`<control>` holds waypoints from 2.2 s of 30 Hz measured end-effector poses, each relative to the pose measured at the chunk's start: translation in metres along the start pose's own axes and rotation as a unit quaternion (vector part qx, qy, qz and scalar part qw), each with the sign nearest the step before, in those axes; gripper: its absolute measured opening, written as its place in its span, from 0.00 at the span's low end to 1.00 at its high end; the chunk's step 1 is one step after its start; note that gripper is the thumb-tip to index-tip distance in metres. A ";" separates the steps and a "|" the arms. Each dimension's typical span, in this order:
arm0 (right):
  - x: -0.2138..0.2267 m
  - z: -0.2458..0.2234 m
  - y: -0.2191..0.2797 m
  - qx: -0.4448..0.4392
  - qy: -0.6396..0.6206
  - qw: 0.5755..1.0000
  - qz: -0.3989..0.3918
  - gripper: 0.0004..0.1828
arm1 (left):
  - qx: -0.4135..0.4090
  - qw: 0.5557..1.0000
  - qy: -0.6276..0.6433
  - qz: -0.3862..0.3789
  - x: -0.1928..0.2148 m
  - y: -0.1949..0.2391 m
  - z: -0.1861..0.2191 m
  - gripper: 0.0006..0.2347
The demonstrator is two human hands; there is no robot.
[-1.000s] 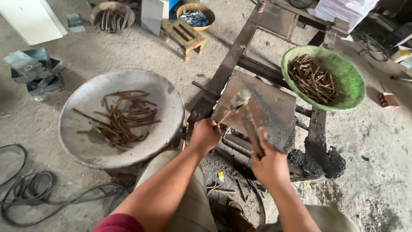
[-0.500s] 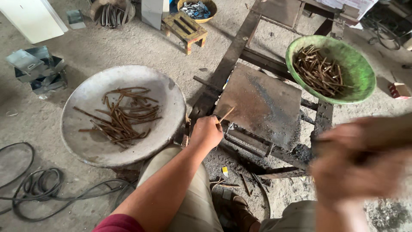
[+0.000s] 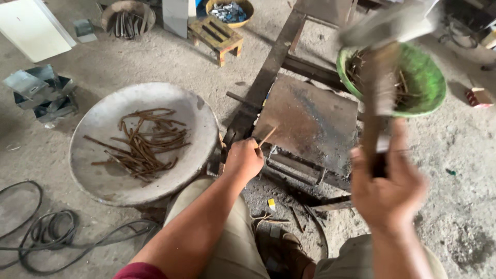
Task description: The person uses a hammer to straighten metal rods one at a time against a flat metal plate. They pick up bent rods from a pile and place the straightened rods into a bowl.
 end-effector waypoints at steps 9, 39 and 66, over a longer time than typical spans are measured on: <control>-0.101 0.054 0.097 -0.164 0.104 0.950 -0.244 0.10 | 0.064 0.998 0.000 -0.027 0.004 0.001 -0.003 0.06; -0.090 0.043 0.062 -0.107 0.026 0.976 -0.189 0.30 | 0.077 0.996 0.009 -0.039 -0.014 -0.014 -0.019 0.10; 0.001 0.003 0.027 0.035 0.030 0.999 -0.027 0.28 | 0.022 0.999 -0.007 -0.041 -0.049 -0.014 -0.031 0.14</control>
Point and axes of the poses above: each hand's wrist, its own y-axis away from the middle knuckle, its own x-axis out of the back of the hand, z = x × y, the point moved 8 cm from there along -y, towards the middle knuckle, and after that the axes turned 6 degrees about z, right-handed, at the moved point
